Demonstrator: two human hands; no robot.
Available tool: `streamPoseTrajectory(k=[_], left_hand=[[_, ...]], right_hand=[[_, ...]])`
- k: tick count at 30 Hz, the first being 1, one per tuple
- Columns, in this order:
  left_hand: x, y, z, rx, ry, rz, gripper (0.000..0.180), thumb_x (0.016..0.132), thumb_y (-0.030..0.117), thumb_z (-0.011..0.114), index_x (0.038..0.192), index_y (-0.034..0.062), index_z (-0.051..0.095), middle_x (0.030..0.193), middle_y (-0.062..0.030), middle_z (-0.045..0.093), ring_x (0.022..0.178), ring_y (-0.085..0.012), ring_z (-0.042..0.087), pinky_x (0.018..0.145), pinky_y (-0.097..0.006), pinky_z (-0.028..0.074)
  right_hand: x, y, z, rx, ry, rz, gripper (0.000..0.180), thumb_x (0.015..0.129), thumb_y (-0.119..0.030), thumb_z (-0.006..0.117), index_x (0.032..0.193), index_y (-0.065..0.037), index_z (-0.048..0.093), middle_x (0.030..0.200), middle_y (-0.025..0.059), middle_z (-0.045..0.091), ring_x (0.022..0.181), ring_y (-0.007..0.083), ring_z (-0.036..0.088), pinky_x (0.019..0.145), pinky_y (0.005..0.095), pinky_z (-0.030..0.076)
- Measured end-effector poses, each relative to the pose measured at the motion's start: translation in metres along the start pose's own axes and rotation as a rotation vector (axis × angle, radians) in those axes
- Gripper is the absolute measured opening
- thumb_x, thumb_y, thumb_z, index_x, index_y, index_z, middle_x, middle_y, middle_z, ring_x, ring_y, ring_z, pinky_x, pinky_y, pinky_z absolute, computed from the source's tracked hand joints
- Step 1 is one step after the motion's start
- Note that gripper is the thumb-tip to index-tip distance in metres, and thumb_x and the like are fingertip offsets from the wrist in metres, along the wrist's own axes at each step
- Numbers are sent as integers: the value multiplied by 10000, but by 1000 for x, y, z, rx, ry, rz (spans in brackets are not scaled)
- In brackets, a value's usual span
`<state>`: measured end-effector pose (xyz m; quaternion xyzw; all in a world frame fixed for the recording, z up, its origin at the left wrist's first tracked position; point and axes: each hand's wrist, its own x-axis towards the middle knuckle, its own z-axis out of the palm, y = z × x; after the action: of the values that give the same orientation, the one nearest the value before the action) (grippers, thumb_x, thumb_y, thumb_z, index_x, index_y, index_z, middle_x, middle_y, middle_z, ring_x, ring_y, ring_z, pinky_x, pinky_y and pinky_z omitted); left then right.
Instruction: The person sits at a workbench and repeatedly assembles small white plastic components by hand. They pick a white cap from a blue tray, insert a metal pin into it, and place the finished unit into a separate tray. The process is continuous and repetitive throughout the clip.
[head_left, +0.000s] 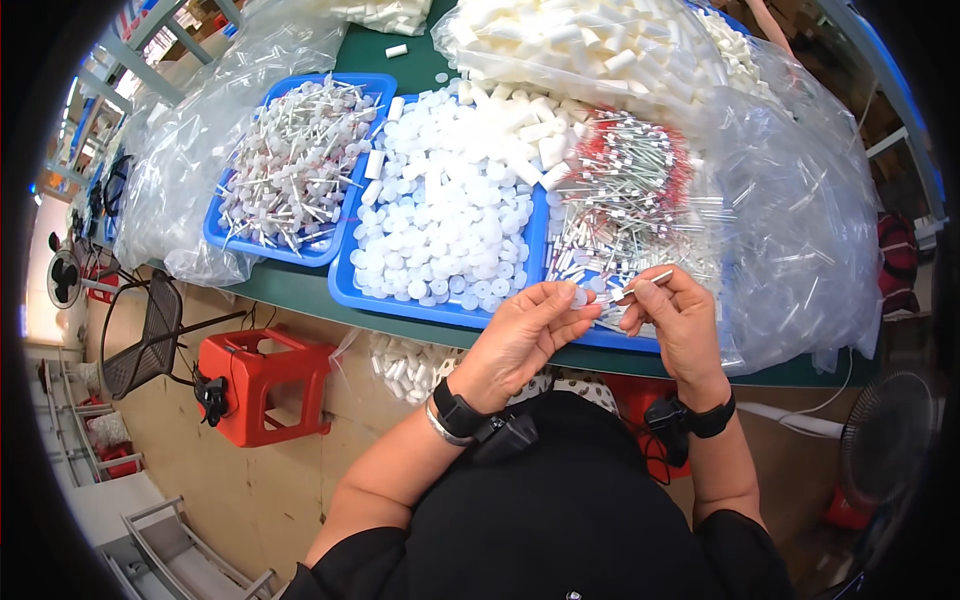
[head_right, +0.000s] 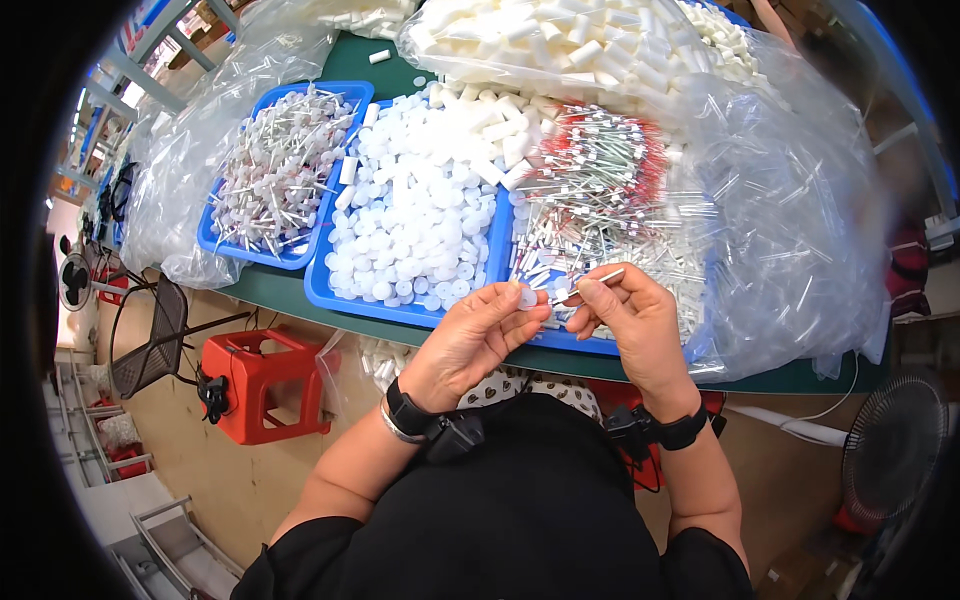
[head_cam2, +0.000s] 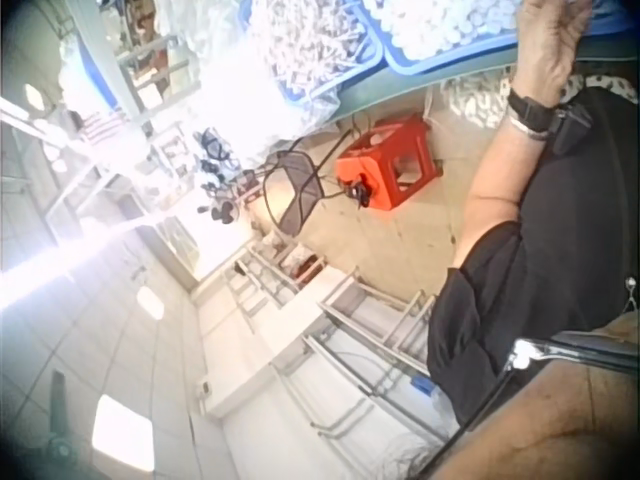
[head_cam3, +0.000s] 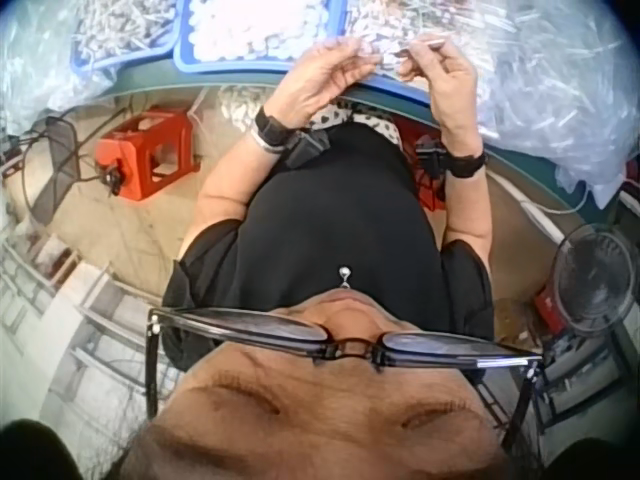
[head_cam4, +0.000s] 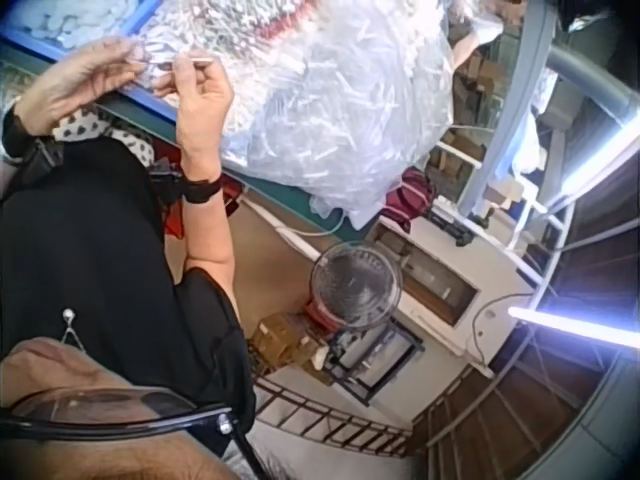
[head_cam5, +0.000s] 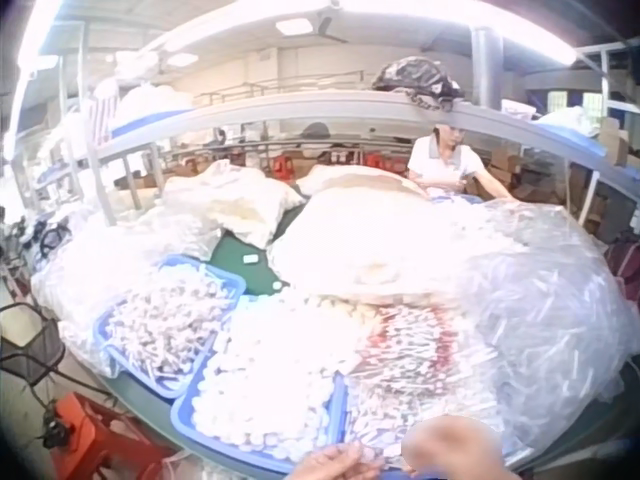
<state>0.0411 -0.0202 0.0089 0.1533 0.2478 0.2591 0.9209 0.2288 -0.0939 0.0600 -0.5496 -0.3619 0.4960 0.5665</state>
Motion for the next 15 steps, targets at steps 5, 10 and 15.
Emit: streamPoseTrajectory(k=[5, 10, 15], left_hand=[[-3, 3, 10, -40, 3, 8, 216, 992, 209, 577, 1042, 1, 601, 1095, -140, 656, 1102, -229, 639, 947, -301, 550], [-4, 4, 11, -47, 13, 25, 194, 999, 188, 561, 1053, 4, 591, 1093, -143, 652, 1137, -243, 626, 977, -310, 539], [-1, -2, 5, -51, 2, 55, 197, 982, 184, 591, 1078, 13, 580, 1093, -122, 650, 1120, -231, 631, 982, -309, 534]], right_hand=[[3, 5, 5, -36, 81, -25, 132, 964, -129, 611, 981, 2, 613, 841, 80, 662, 684, 132, 643, 608, 262, 520], [2, 8, 3, -101, 97, -71, 136, 971, -115, 606, 1021, 11, 614, 860, 87, 680, 724, 130, 664, 653, 252, 536], [-5, 6, 9, -191, 114, -150, 117, 958, -70, 612, 1028, 23, 624, 868, 87, 683, 744, 134, 677, 667, 252, 548]])
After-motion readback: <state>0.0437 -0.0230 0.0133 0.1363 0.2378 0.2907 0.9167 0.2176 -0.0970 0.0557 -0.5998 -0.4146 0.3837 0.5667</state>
